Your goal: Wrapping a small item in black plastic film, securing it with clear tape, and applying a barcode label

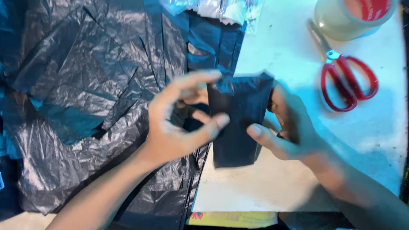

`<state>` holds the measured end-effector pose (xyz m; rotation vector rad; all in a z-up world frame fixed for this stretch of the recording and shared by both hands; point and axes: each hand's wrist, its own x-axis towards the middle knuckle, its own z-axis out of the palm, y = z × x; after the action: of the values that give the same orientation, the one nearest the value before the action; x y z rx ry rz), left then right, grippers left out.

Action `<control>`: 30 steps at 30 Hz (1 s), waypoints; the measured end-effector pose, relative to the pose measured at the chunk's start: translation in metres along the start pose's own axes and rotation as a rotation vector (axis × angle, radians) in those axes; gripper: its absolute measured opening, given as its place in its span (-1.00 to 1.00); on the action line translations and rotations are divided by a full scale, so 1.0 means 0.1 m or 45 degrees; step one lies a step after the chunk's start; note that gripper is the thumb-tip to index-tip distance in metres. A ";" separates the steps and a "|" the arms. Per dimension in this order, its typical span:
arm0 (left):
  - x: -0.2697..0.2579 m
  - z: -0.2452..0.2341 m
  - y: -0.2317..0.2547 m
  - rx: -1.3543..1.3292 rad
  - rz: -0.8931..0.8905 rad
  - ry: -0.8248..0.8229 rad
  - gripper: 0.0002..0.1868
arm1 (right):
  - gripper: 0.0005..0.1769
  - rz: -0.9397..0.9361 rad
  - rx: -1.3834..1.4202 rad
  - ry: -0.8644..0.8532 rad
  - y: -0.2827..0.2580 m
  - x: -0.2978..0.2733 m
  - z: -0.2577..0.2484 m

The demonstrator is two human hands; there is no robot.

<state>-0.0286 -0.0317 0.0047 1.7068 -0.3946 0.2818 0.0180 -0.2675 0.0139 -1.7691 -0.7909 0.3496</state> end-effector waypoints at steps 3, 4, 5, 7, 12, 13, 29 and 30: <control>0.02 0.09 0.02 -0.392 -0.170 0.287 -0.54 | -0.52 0.114 -0.166 -0.190 0.04 0.04 -0.08; 0.03 0.05 -0.05 -0.394 -0.167 0.285 -0.54 | -0.52 0.114 -0.169 -0.187 0.01 0.07 -0.08; 0.04 0.01 -0.12 -0.375 -0.094 0.402 -0.43 | -0.56 0.193 -0.148 -0.158 -0.03 0.09 -0.08; 0.04 -0.04 -0.20 -0.365 -0.022 0.518 -0.32 | -0.59 0.277 -0.132 -0.128 -0.02 0.10 -0.09; 0.06 -0.01 -0.19 -0.094 -0.252 0.439 -0.66 | -0.53 -0.058 -0.169 0.569 0.20 0.13 -0.08; 0.02 0.01 -0.21 -0.098 -0.252 0.438 -0.66 | -0.53 -0.056 -0.172 0.571 0.16 0.13 -0.04; 0.10 -0.03 -0.02 0.047 -0.169 0.066 -0.44 | -0.07 -0.136 -0.254 0.788 0.09 0.12 0.09; 0.08 -0.01 -0.02 0.066 -0.146 0.026 -0.41 | -0.10 -0.320 -0.233 0.734 0.05 0.12 0.07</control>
<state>-0.0204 -0.0311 0.0067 1.7687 -0.2754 0.2268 0.0243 -0.2547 0.0089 -1.7814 -0.6237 -0.3996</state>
